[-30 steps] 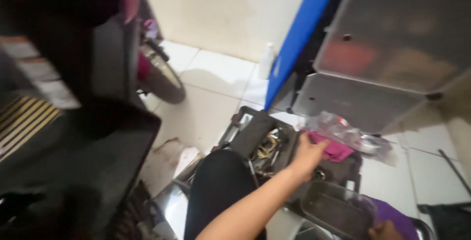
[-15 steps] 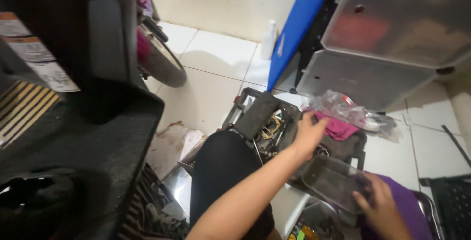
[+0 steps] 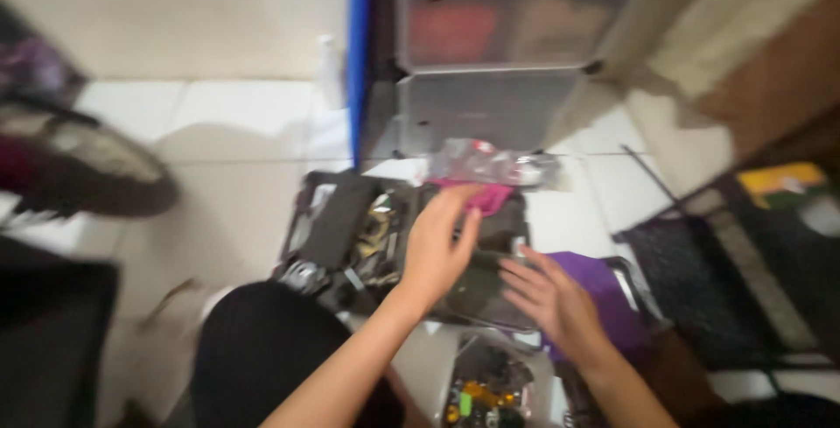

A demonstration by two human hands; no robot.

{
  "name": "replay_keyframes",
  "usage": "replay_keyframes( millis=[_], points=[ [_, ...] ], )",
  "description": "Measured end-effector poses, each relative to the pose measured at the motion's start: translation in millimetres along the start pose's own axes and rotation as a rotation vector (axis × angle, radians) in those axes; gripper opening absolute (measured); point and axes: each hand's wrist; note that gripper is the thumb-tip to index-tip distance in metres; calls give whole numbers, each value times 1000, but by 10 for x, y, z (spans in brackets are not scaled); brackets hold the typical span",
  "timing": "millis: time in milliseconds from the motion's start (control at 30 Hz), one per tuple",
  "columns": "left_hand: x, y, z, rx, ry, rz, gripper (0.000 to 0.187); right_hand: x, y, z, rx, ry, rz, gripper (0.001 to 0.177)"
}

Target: Sorting through various hardware components like screws and bolts and placing them into a plastic container.

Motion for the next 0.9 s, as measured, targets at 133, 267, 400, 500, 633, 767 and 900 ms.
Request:
replay_keyframes(
  millis=[133,267,400,500,633,767,900],
  points=[
    [248,281,149,80,-356,639,75,108,-294,247,254,-370,-602,78],
    [300,315,137,-479,-415,1473,113,53,-426,385,10,-601,-708,85],
    [295,276,69,-538,-404,1532,116,-85,-549,436,-96,-597,-760,79],
    [335,217,56,-605,-329,1420,111,-182,-579,403,-159,-589,-787,75],
    [437,161,27,-720,-222,1102,105,-364,-679,454,-173,-477,-788,70],
    [490,-205,99,-761,-308,1633,104,-661,-799,724,-164,-367,-851,59],
    [593,-851,260,-735,-535,2345,98,-1123,-921,1138,-356,-250,-942,54]
  ],
)
Point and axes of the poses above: each hand's wrist, its own z-axis away from the middle knuckle, its own x-axis out of the palm, y = z × x, and after that the axes turned 13 degrees about x, right-handed
